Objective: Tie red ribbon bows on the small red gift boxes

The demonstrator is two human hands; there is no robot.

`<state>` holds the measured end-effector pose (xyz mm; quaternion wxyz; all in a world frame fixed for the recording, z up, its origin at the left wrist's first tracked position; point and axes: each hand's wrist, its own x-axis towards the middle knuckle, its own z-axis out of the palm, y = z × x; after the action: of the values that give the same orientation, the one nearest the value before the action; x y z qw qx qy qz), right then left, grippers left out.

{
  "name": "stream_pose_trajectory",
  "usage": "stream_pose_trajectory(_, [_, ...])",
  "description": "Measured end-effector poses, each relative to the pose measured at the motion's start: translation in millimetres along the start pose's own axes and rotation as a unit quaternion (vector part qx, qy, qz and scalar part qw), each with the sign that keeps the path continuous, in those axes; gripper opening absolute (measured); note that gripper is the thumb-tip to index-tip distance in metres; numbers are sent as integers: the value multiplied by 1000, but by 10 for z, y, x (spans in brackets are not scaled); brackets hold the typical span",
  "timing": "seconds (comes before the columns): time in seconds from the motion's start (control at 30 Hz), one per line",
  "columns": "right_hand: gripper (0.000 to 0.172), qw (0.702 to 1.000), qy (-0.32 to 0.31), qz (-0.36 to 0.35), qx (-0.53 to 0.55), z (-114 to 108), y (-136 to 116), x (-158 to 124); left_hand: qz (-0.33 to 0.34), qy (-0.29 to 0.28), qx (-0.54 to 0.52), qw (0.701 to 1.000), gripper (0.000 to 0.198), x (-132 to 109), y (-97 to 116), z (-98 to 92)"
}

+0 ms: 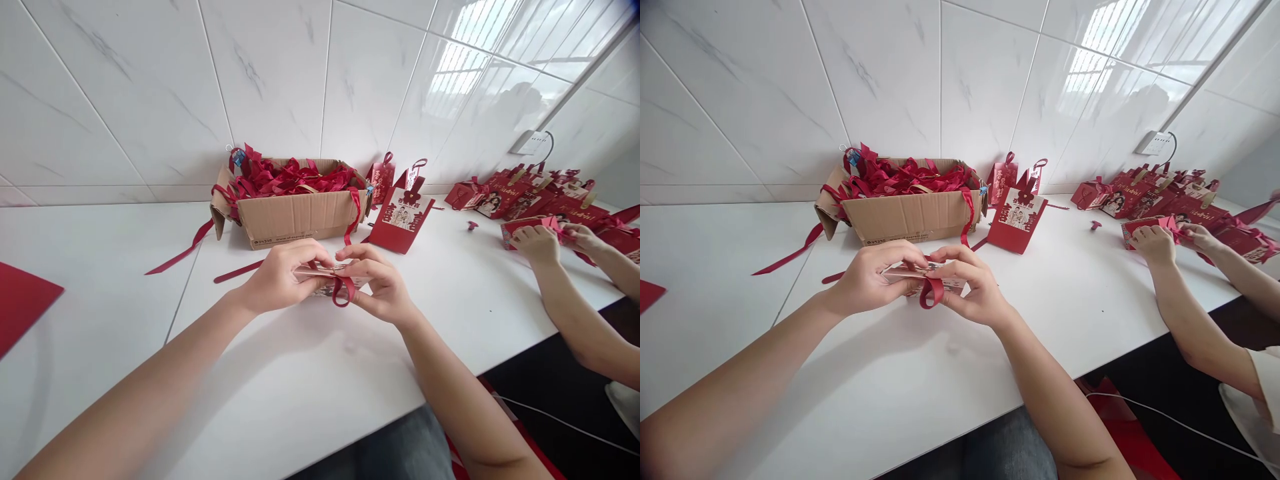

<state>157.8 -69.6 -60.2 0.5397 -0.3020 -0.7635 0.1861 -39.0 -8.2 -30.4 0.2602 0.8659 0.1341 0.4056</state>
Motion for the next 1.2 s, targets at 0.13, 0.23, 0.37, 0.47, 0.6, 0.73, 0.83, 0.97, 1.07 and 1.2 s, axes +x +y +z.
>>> stream_pose_trajectory(0.13, [20, 1000, 10, -12, -4, -7, 10, 3, -2, 4, -7, 1000, 19, -7, 3, 18])
stream_pose_trajectory(0.23, [18, 1000, 18, -22, -9, -6, 5, 6, 8, 4, -20, 1000, 15, -20, -18, 38])
stream_pose_trajectory(0.37, [17, 1000, 22, -17, 7, 9, 10, -1, 16, 27, -12, 999, 15, -38, -49, 70])
stream_pose_trajectory(0.47, [16, 999, 31, -16, 18, 18, 27, -3, 17, 52, 8, 998, 13, -36, -54, 90])
stream_pose_trajectory(0.6, [18, 998, 42, -19, 37, 26, 56, 8, 25, 75, 37, 996, 5, -19, -46, 112])
stream_pose_trajectory(0.73, [22, 997, 54, -12, 56, 36, 69, 16, 31, 90, 49, 994, 5, -14, -53, 134])
stream_pose_trajectory(0.83, [17, 995, 69, 25, 67, 41, 59, 11, 23, 91, 45, 995, 8, -18, -59, 146])
stream_pose_trajectory(0.97, [12, 989, 82, 81, 93, 47, 41, 2, 8, 86, 36, 996, 8, -19, -46, 154])
stream_pose_trajectory(1.07, [10, 984, 90, 110, 107, 52, 34, 3, -1, 88, 36, 995, 8, -17, -31, 160])
stream_pose_trajectory(1.2, [7, 982, 103, 114, 114, 65, 36, 4, -13, 95, 40, 995, 8, -11, -8, 175])
